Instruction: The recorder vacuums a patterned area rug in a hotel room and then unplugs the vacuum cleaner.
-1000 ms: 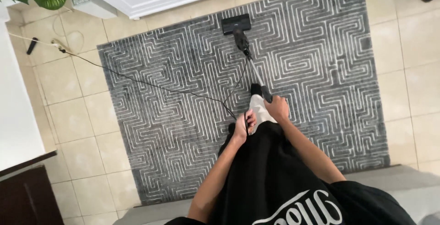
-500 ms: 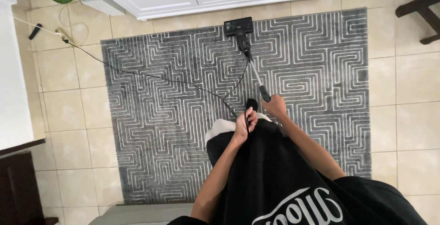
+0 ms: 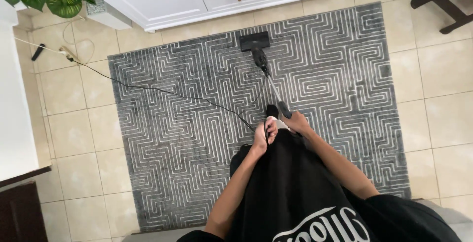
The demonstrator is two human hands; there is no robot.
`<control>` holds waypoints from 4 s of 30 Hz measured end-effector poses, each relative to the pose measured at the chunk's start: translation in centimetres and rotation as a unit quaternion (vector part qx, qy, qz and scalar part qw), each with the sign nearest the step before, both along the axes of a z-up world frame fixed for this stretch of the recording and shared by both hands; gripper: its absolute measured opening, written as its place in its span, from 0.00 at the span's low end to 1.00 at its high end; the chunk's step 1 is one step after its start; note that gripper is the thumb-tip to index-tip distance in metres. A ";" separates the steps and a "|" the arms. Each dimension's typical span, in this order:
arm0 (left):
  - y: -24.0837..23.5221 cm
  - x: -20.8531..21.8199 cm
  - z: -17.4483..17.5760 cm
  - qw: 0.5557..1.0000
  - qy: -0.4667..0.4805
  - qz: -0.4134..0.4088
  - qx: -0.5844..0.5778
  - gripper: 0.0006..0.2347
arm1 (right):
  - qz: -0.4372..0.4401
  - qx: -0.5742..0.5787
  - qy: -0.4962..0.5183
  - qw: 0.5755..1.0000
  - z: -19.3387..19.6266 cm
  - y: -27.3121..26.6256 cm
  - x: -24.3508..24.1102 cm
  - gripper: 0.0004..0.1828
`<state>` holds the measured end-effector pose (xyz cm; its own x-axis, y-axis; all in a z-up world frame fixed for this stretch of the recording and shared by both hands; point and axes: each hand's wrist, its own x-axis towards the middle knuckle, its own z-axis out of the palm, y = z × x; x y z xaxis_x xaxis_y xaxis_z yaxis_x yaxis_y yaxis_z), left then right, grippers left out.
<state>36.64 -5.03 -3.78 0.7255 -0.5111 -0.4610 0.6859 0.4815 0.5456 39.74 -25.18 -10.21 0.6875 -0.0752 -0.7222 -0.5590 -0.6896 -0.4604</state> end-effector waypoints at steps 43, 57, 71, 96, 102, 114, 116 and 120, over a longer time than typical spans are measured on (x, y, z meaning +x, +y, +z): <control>-4.9 -35.5 -1.7 0.981 0.176 -0.061 -0.045 0.24 | 0.027 -0.044 0.053 0.997 -0.5 -6.0 -46.8 0.33; -6.2 -36.9 0.2 0.979 0.173 -0.093 -0.046 0.24 | 0.005 -0.080 -0.048 0.996 3.6 -6.9 -47.4 0.31; -4.1 -30.1 -0.7 0.983 0.155 -0.025 -0.091 0.24 | -0.047 -0.066 -0.046 0.996 1.4 -2.7 -34.6 0.27; 1.5 -3.2 -0.9 0.989 0.105 -0.019 -0.099 0.25 | -0.071 -0.106 -0.123 0.984 -1.0 2.8 -4.2 0.29; 2.2 -2.1 0.6 0.993 0.094 -0.011 -0.071 0.24 | -0.019 -0.071 -0.095 0.993 -3.4 -0.5 -0.7 0.32; 1.0 -6.8 0.3 0.990 0.114 -0.023 -0.074 0.24 | 0.011 -0.030 -0.039 0.999 -0.8 0.0 -10.1 0.32; 0.5 -8.3 0.5 0.991 0.105 -0.024 -0.075 0.24 | -0.017 -0.026 -0.004 1.000 0.5 -0.3 -12.1 0.33; -0.2 -11.7 1.3 0.994 0.079 -0.022 -0.076 0.24 | -0.008 -0.023 0.027 0.999 2.0 -1.4 -17.3 0.33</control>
<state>24.90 -5.26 -2.48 0.6250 -0.6139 -0.4822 0.7799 0.5177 0.3517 22.40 -26.59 -8.24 0.6466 -0.1199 -0.7533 -0.5931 -0.7001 -0.3977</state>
